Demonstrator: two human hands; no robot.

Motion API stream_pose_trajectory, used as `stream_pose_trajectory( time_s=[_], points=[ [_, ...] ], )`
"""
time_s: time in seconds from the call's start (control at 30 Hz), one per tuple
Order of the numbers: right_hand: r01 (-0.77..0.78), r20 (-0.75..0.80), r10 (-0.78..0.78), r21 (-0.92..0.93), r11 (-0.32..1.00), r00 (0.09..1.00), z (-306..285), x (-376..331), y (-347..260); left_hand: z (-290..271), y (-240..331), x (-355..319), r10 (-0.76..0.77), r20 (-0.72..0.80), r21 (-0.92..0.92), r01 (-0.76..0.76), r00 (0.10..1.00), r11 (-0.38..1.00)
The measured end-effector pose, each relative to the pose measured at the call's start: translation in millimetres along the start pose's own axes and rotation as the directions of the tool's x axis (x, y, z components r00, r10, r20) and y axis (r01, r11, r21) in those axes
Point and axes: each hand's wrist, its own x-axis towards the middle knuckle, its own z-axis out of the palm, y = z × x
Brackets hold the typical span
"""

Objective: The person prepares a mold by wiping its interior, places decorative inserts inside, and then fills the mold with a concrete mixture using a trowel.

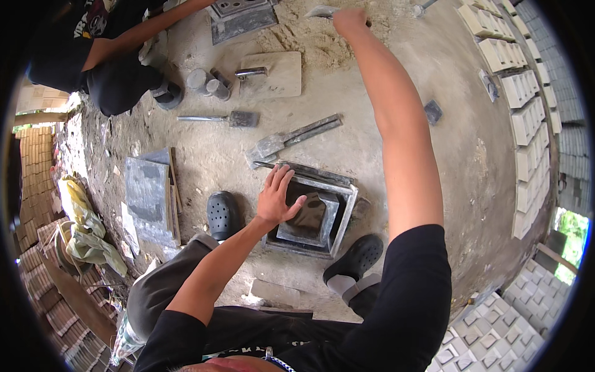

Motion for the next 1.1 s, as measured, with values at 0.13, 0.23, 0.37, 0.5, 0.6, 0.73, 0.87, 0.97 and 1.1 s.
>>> stream_pose_trajectory(
  time_s=[0.13, 0.23, 0.37, 0.5, 0.6, 0.73, 0.87, 0.97, 1.1],
  points=[
    [0.071, -0.14, -0.072, -0.008, 0.997, 0.988, -9.7, 16.5, -21.9, -1.6, -2.6, 1.4, 0.013, -0.01, -0.006, -0.013, 1.0, 1.0],
    [0.238, -0.177, -0.241, -0.038, 0.971, 0.954, -15.2, 10.4, -49.8, -5.3, -10.7, -2.5, -0.008, -0.029, 0.014, 0.009, 1.0, 1.0],
    [0.347, -0.07, -0.383, -0.3, 0.889, 0.921, 6.3, 8.2, -41.9, 0.9, -4.5, -1.8, 0.014, -0.045, 0.025, -0.013, 0.999, 1.0],
    [0.371, 0.015, -0.384, -0.296, 0.88, 0.923, 10.4, -14.0, -32.5, 3.6, -2.0, 1.1, 0.01, -0.047, 0.037, -0.009, 0.999, 0.999],
    [0.393, 0.003, -0.404, -0.243, 0.887, 0.915, 11.2, -50.2, -36.5, -1.1, -5.2, -1.8, -0.007, -0.044, 0.057, 0.009, 0.999, 0.998],
    [0.22, 0.012, -0.22, -0.062, 0.973, 0.975, 17.6, -89.0, 6.4, 1.2, 1.0, 0.6, 0.023, -0.057, 0.052, -0.02, 0.998, 0.998],
    [-0.074, -0.03, 0.094, 0.395, 0.916, 0.995, -9.1, -133.8, 15.6, -1.8, -3.6, -3.2, -0.009, -0.053, 0.04, 0.011, 0.999, 0.999],
    [-0.189, 0.088, 0.178, 0.684, 0.705, 0.98, -7.6, -153.8, 5.3, -1.6, -2.5, -3.7, -0.007, -0.033, 0.047, 0.008, 0.999, 0.999],
    [-0.219, 0.145, 0.178, 0.821, 0.528, 0.973, 35.2, -179.4, -62.5, 1.9, -6.5, -4.0, 0.011, -0.058, 0.075, -0.007, 0.998, 0.997]
  ],
)
